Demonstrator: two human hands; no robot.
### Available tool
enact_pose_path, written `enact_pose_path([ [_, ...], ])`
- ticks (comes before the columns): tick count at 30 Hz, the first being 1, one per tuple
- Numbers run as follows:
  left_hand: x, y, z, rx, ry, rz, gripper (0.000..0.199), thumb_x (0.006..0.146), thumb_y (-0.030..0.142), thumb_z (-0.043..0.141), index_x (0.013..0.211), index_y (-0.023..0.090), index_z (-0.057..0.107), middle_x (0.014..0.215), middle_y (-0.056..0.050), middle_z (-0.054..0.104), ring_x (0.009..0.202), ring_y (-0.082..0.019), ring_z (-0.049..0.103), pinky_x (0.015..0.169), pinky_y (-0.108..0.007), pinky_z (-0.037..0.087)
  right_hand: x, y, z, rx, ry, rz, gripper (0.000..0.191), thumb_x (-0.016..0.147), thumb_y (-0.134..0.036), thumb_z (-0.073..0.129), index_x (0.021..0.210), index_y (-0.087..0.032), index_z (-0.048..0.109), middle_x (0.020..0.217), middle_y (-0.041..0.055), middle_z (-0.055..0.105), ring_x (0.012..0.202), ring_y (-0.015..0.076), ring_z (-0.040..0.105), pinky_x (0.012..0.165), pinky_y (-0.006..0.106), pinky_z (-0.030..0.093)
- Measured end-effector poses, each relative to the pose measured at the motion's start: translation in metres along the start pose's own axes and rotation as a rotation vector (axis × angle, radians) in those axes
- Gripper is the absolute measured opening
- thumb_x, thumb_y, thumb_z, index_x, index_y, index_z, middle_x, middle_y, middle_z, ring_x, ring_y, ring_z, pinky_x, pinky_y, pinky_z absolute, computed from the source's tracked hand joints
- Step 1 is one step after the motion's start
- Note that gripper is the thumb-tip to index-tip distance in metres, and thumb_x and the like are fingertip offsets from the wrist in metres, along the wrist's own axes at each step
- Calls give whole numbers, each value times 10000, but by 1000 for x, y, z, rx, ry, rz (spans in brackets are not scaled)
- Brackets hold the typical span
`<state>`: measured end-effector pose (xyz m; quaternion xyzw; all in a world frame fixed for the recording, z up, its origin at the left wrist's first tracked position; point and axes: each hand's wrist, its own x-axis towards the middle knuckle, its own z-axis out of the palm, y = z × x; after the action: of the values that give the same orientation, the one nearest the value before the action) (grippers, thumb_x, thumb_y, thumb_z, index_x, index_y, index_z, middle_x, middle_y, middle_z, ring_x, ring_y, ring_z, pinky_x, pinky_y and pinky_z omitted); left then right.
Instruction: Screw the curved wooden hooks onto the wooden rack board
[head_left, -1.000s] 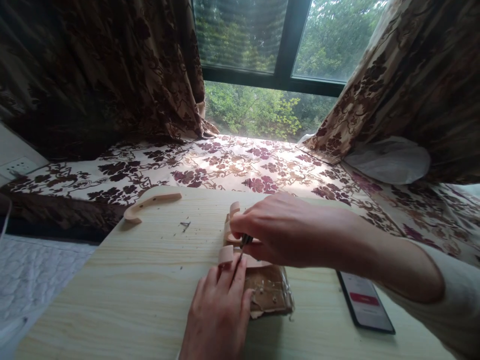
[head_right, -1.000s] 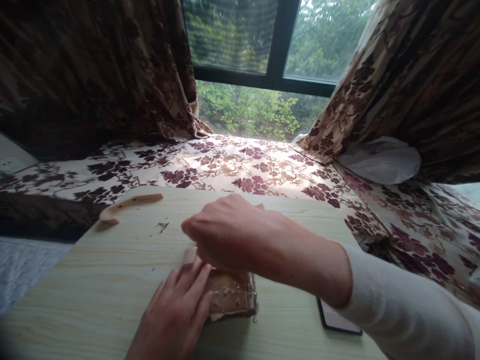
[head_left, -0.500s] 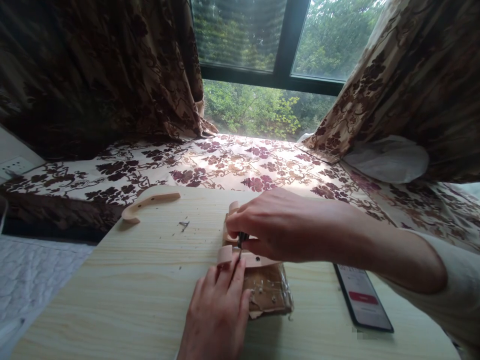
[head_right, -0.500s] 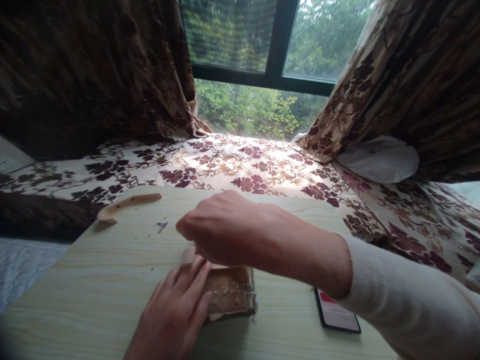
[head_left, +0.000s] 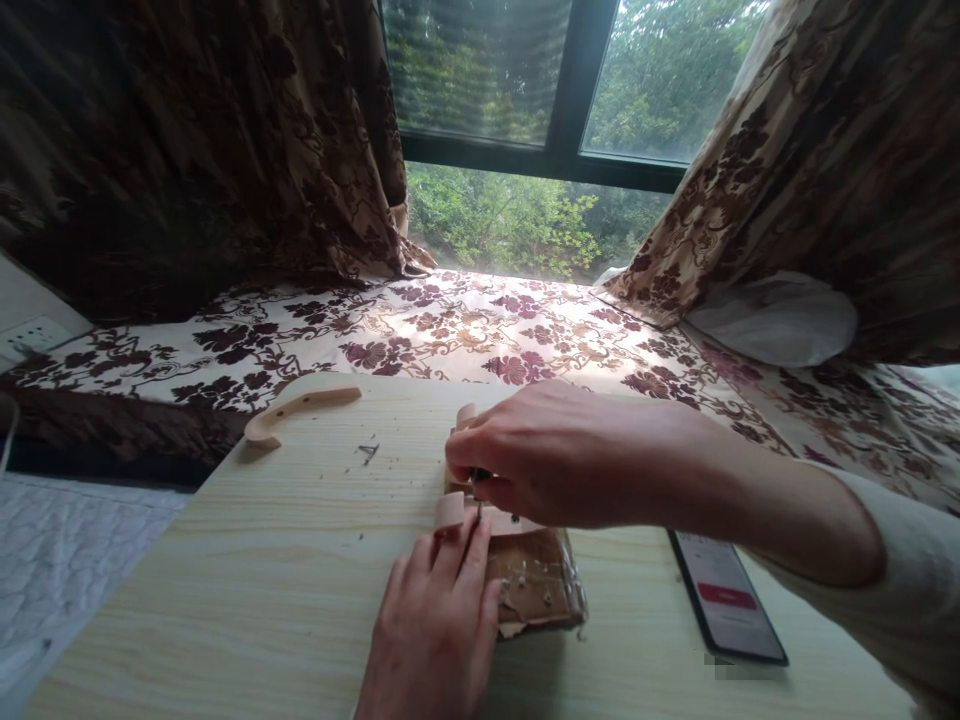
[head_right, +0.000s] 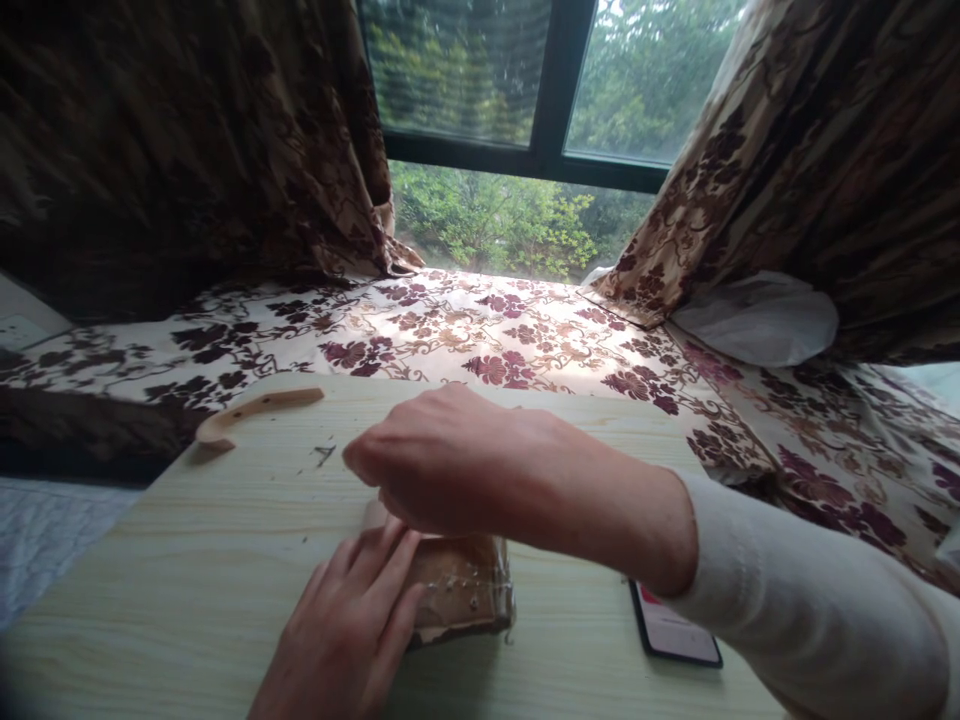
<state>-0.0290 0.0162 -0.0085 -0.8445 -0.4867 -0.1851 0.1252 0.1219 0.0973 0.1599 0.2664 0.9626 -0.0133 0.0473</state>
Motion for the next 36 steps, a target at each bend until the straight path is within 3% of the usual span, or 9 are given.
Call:
enact_pose_path([
  [8,-1,0,0,-9,-1,-11,386,865,203,420,1216,138,569,1229,-85,602,965,-257,582,751,-386,495,-1,-2,8,-10,66,79,146,876,-219,478,832,-166,606,610,5,585,489,119,446,440,280,220],
  [14,0,2,-1,66,6,17,377,872,215,410,1191,137,594,1238,-81,600,945,-266,595,722,-394,513,-2,-1,-1,8,-107,-3,118,799,-127,526,732,-168,614,636,7,596,511,102,399,463,258,239],
  [19,0,2,-2,71,0,20,382,871,208,399,1189,134,598,1198,-77,625,925,-261,601,723,-391,517,-2,-2,5,8,-72,47,177,822,-161,501,697,-146,626,574,25,578,452,98,331,446,265,203],
  [23,-1,1,-2,57,8,18,376,876,215,399,1181,133,602,1196,-81,626,935,-253,599,733,-380,512,-1,-4,7,-33,-41,100,220,868,-258,484,767,-150,647,607,40,605,472,115,403,455,278,210],
  [27,-2,0,0,65,11,4,376,876,216,391,1179,149,604,1214,-71,616,943,-257,597,742,-386,507,-2,-4,2,-33,-60,11,116,815,-128,527,761,-166,622,650,17,592,524,114,441,466,274,225],
  [36,-2,-1,-1,6,5,-10,378,880,215,403,1209,145,577,1222,-77,608,973,-262,582,765,-391,485,0,-7,6,-84,-35,112,175,789,-122,553,621,-163,578,495,-15,489,409,91,258,432,286,174],
])
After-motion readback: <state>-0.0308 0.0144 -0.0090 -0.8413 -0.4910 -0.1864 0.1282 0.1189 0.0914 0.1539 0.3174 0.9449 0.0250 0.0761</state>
